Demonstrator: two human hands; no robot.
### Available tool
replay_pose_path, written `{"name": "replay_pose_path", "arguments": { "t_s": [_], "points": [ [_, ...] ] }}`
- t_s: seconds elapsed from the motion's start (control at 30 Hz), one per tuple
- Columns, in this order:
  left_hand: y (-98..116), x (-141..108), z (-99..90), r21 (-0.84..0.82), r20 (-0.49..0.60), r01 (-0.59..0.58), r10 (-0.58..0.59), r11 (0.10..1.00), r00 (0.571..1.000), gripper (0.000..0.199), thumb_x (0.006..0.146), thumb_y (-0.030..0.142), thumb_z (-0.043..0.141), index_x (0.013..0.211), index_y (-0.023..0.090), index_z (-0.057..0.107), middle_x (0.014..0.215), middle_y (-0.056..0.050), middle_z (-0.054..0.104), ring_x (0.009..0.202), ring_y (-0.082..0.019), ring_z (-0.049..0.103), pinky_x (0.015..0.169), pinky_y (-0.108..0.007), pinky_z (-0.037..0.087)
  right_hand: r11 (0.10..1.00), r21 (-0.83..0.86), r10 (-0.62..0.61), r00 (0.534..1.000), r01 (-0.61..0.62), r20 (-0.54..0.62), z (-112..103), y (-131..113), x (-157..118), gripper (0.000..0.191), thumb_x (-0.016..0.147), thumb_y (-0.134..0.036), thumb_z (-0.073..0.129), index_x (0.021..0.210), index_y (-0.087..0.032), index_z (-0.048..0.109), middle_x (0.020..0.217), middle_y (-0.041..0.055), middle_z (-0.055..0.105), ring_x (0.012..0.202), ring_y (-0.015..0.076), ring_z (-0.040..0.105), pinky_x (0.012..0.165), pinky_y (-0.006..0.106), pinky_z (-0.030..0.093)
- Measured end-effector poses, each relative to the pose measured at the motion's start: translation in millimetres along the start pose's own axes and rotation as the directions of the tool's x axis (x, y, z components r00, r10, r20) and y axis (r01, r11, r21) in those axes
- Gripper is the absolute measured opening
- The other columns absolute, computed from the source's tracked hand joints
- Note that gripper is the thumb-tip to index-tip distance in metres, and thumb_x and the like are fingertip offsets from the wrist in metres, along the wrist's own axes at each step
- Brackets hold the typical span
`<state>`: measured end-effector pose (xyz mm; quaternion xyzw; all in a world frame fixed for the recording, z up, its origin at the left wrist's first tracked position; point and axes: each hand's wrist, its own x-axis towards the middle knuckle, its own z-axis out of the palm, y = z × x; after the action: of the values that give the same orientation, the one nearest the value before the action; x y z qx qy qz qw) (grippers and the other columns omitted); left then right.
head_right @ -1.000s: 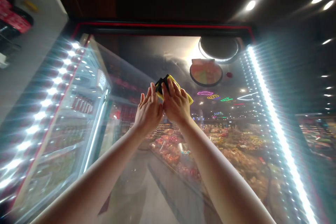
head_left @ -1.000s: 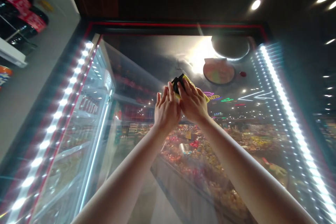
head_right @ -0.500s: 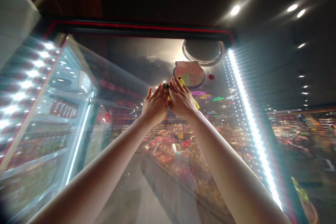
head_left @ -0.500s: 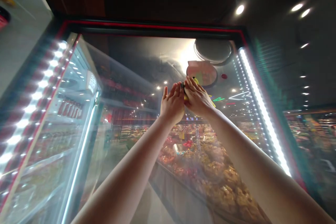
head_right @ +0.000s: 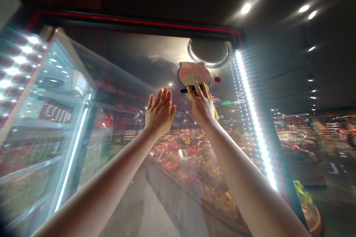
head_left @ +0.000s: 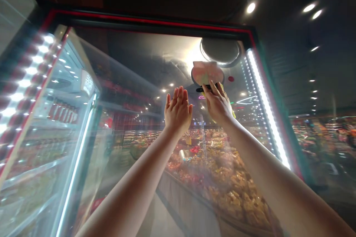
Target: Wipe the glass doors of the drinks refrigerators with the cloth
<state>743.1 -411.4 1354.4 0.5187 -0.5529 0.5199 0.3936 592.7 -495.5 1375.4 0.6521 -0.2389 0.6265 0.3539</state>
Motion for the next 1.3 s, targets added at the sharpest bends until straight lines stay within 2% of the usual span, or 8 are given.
{"name": "replay_pose_path", "arguments": {
  "t_s": [0.2, 0.37, 0.5, 0.63, 0.87, 1.0, 1.1, 1.3],
  "points": [
    [-4.5, -14.0, 7.8, 0.009, -0.042, -0.003, 0.003, 1.000, 0.999, 0.061, 0.100, 0.033, 0.028, 0.157, 0.010, 0.026, 0.166, -0.015, 0.022, 0.155, -0.026, 0.012, 0.127, -0.050, 0.009, 0.988, -0.016, -0.149, 0.987, 0.151, 0.062, 3.0, -22.8, -22.9, 0.060, 0.097, -0.017, 0.047, 0.154, -0.031, 0.039, 0.163, 0.0008, 0.034, 0.153, 0.0325, 0.023, 0.118, 0.056, 0.038],
    [25.6, -22.9, 32.0, -0.019, -0.059, -0.085, 0.084, 0.996, 0.995, 0.060, 0.100, 0.035, 0.034, 0.157, 0.017, 0.025, 0.166, -0.015, 0.020, 0.155, -0.028, 0.012, 0.126, -0.057, 0.006, 0.989, -0.072, -0.123, 0.991, 0.127, 0.061, -8.1, 44.3, -72.8, 0.058, 0.097, -0.016, 0.044, 0.153, -0.030, 0.040, 0.163, 0.0029, 0.034, 0.153, 0.0293, 0.024, 0.119, 0.053, 0.038],
    [43.2, -11.7, 40.4, -0.031, -0.056, -0.182, 0.180, 0.983, 0.982, 0.059, 0.100, 0.034, 0.037, 0.157, 0.022, 0.026, 0.166, -0.010, 0.022, 0.155, -0.026, 0.014, 0.127, -0.056, 0.005, 1.000, -0.019, 0.014, 0.999, -0.015, -0.050, -0.6, 82.4, -39.1, 0.057, 0.097, -0.014, 0.039, 0.152, -0.030, 0.042, 0.159, 0.0032, 0.041, 0.151, 0.0315, 0.029, 0.114, 0.059, 0.043],
    [45.4, -6.6, 46.1, -0.029, -0.056, -0.180, 0.179, 0.983, 0.982, 0.058, 0.100, 0.033, 0.036, 0.156, 0.020, 0.028, 0.166, -0.012, 0.024, 0.155, -0.027, 0.014, 0.127, -0.056, 0.002, 1.000, -0.008, 0.018, 0.999, -0.018, -0.050, 9.6, 57.9, -12.7, 0.062, 0.097, -0.013, 0.040, 0.155, -0.033, 0.035, 0.160, -0.0010, 0.040, 0.152, 0.0296, 0.025, 0.115, 0.058, 0.043],
    [52.2, -22.0, 68.2, -0.047, -0.052, -0.156, 0.154, 0.987, 0.987, 0.062, 0.100, 0.035, 0.038, 0.158, 0.020, 0.021, 0.166, -0.015, 0.021, 0.155, -0.029, 0.014, 0.126, -0.058, -0.001, 0.991, -0.016, -0.130, 0.986, 0.132, 0.102, 0.5, 77.9, -94.4, 0.059, 0.099, -0.019, 0.042, 0.155, -0.033, 0.035, 0.164, -0.0012, 0.031, 0.153, 0.0280, 0.022, 0.117, 0.055, 0.041],
    [55.0, -23.2, 74.1, -0.041, -0.060, -0.180, 0.178, 0.983, 0.982, 0.064, 0.100, 0.035, 0.038, 0.159, 0.020, 0.017, 0.166, -0.015, 0.021, 0.155, -0.028, 0.015, 0.126, -0.058, 0.001, 0.989, -0.028, 0.144, 0.990, -0.144, -0.005, 6.3, 108.8, -64.5, 0.050, 0.101, -0.018, 0.034, 0.150, -0.023, 0.047, 0.159, 0.0065, 0.040, 0.151, 0.0307, 0.028, 0.114, 0.054, 0.044],
    [52.3, -20.7, 76.1, -0.036, -0.103, -0.195, 0.191, 0.980, 0.976, 0.063, 0.101, 0.034, 0.036, 0.159, 0.021, 0.017, 0.166, -0.014, 0.023, 0.155, -0.027, 0.015, 0.127, -0.055, 0.000, 0.977, -0.050, 0.205, 0.978, -0.207, -0.039, 16.0, 94.4, -25.7, 0.051, 0.102, -0.017, 0.035, 0.151, -0.025, 0.045, 0.160, 0.0045, 0.040, 0.151, 0.0286, 0.029, 0.116, 0.052, 0.042],
    [50.2, -22.4, 87.0, -0.068, -0.209, -0.237, 0.219, 0.969, 0.953, 0.067, 0.100, 0.034, 0.040, 0.160, 0.020, 0.016, 0.163, -0.018, 0.029, 0.152, -0.032, 0.024, 0.125, -0.062, 0.007, 0.992, -0.030, -0.119, 0.991, 0.120, 0.054, 14.1, 78.5, -79.0, 0.061, 0.097, -0.014, 0.044, 0.156, -0.028, 0.035, 0.165, 0.0003, 0.028, 0.155, 0.0282, 0.017, 0.119, 0.050, 0.040]
  ]
}}
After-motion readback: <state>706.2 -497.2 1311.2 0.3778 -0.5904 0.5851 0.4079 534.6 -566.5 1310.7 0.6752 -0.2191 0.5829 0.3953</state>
